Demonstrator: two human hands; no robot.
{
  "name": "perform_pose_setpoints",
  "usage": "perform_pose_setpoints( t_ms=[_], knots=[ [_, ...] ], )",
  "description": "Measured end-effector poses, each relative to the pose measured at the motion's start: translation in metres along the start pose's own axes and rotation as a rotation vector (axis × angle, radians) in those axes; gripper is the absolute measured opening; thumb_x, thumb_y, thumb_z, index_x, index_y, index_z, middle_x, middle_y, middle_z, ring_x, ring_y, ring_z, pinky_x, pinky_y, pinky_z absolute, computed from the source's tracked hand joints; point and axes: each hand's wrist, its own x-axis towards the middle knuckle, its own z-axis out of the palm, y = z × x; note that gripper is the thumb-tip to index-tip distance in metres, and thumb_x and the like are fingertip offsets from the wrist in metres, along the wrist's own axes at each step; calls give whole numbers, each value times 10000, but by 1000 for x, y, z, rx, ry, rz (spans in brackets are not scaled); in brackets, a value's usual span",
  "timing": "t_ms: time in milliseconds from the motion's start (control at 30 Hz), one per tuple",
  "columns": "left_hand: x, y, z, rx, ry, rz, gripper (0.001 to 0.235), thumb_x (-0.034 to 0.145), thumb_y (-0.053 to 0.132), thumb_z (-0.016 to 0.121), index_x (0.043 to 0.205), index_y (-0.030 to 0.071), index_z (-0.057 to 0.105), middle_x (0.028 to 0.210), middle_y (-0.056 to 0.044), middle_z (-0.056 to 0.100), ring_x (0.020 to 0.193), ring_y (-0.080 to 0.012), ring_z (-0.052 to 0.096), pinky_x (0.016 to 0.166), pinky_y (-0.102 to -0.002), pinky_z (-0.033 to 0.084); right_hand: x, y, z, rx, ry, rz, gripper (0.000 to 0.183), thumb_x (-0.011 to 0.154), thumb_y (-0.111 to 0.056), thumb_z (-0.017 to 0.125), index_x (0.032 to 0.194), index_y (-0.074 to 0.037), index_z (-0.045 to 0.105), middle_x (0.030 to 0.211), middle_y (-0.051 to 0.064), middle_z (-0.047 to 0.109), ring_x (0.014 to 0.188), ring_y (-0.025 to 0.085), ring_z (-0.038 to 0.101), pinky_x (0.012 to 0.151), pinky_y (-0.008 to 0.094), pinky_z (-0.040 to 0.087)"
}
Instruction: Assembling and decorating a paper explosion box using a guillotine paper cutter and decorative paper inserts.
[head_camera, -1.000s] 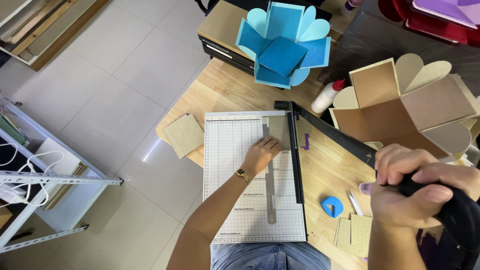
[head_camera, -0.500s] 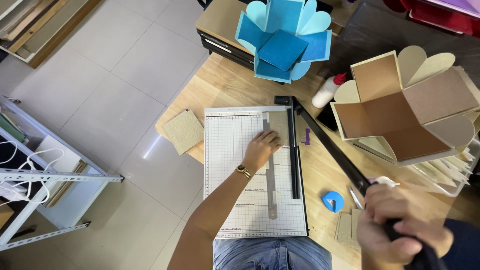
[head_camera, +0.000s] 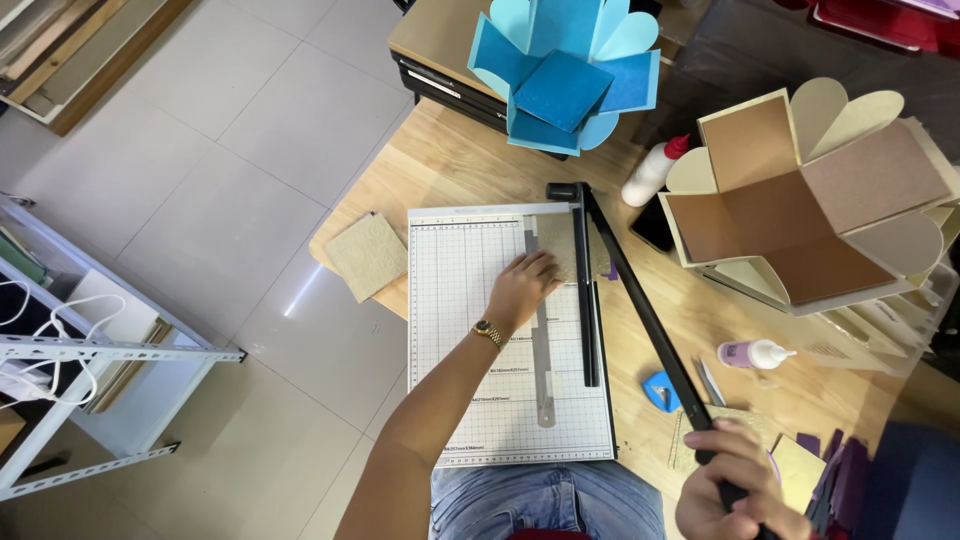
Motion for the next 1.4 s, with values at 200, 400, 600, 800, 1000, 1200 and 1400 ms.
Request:
perform_pose_setpoints(
  t_ms=[200,400,600,800,1000,1200,1400],
  knots=[
    [6,7,-13,-16,-40,-20,232,975,300,664,1094,130,768,1254,-45,704,1234,-229,634,1066,-425,515,-71,-1,-66,-240,-236,83,433,1072,-488,371,953,-92,501,942,72,630,1005,308,711,1055,501,514],
    [5,6,-10,32,-8,2,240,927,302,726,1058,107,775,1207,-34,720,1215,-187,638,1049,-395,518,-117,-3,-106,-270,-488,185,133,935,-202,623,994,-84,640,1158,90,701,1179,348,697,1074,464,519],
    [3,2,-1,37,15,3,234,953,327,704,1047,128,784,1232,-22,707,1227,-189,626,1064,-394,496,-155,36,-158,-235,-821,192,287,977,-230,578,1226,-118,666,1365,42,670,1353,354,586,1167,486,475],
    [3,2,-1,72,46,30,203,944,320,721,1005,141,795,1198,-6,713,1216,-173,628,1048,-368,508,-113,35,-148,-48,-1082,-187,118,991,-173,608,1077,-92,611,1350,122,661,1313,382,603,1137,618,448],
    [4,4,-8,89,22,44,168,929,297,736,997,153,789,1172,9,715,1219,-157,618,1038,-369,513,-101,31,-146,-4,-1303,-111,300,1073,-160,422,1269,-79,634,1437,138,606,1391,366,519,1183,592,326],
    [6,4,-9,64,24,23,198,939,296,722,1028,135,793,1186,-8,717,1204,-168,628,1041,-374,513,-150,71,-184,-92,-1439,-166,295,1077,-315,424,1113,-135,654,1418,138,609,1402,406,458,1152,699,214],
    [7,5,-14,60,-50,7,294,979,322,630,1224,167,678,1334,-25,619,1340,-217,503,1137,-451,371,-41,68,-120,-267,-1009,-79,153,855,-332,658,956,-270,560,1255,43,661,1319,356,559,1273,711,165]
  ],
)
